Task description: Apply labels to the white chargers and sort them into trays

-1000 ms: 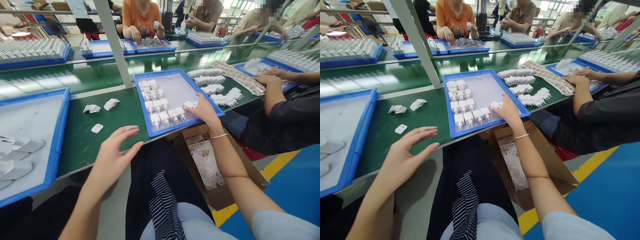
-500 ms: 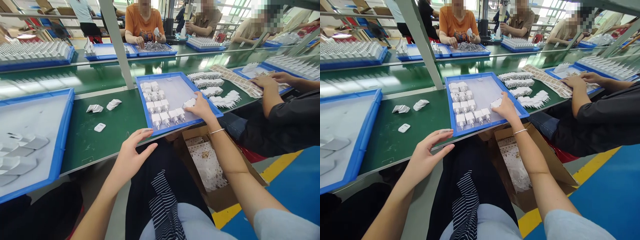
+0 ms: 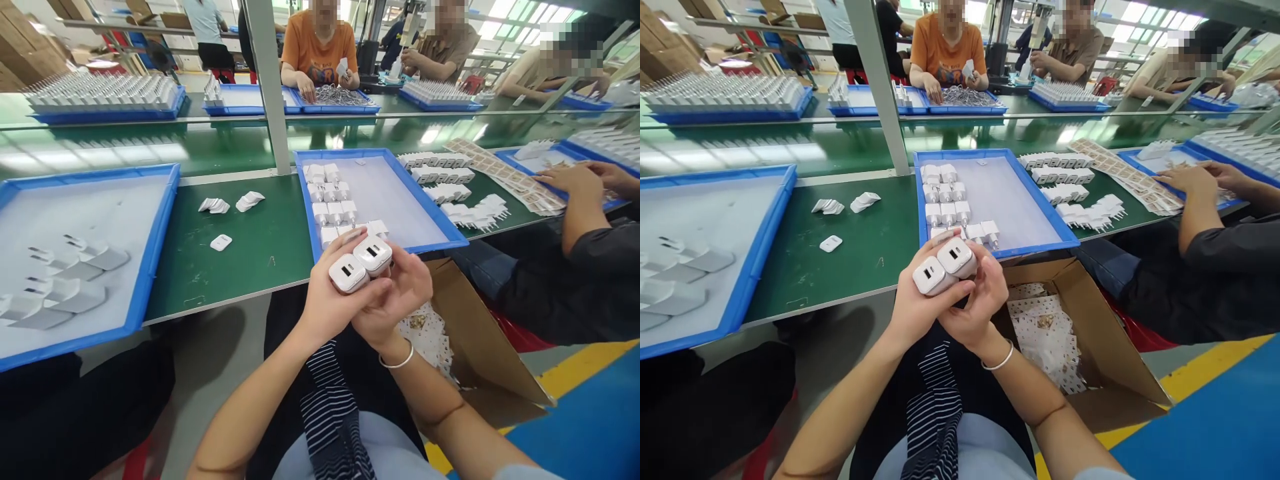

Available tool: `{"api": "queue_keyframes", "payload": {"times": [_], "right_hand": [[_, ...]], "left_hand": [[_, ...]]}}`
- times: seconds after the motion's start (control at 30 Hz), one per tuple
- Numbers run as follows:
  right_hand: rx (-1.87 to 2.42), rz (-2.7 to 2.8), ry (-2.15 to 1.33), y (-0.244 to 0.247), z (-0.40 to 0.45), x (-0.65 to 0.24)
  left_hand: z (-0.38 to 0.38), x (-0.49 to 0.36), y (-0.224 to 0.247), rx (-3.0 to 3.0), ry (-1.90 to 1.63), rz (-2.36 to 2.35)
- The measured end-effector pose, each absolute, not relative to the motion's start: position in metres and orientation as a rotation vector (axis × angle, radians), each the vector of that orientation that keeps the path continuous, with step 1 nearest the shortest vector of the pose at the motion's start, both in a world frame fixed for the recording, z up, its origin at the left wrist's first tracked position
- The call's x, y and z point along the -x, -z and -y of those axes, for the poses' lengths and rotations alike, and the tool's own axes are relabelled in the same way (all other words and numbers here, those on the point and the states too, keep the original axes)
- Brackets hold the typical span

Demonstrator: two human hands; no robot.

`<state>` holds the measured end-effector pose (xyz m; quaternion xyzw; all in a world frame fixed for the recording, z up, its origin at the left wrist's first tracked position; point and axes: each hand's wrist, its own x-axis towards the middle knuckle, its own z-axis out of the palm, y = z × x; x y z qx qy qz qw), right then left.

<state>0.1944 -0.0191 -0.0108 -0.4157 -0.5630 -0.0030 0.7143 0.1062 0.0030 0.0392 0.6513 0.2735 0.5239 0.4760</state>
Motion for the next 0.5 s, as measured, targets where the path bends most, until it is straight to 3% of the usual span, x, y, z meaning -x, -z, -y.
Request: {"api": "queue_keyframes", "payload": {"times": [0.17, 0.5], "right_hand": [[0.931, 1.409, -0.026, 0.025, 0.028, -0.194], [0.870, 1.264, -0.807, -0.006, 0.028, -0.234]], "left_hand": [[-0.003, -0.091, -0.033, -1.538, -1.234, -0.672], [-0.011, -0.057, -0.005, -0.989, -0.842, -0.338]]}}
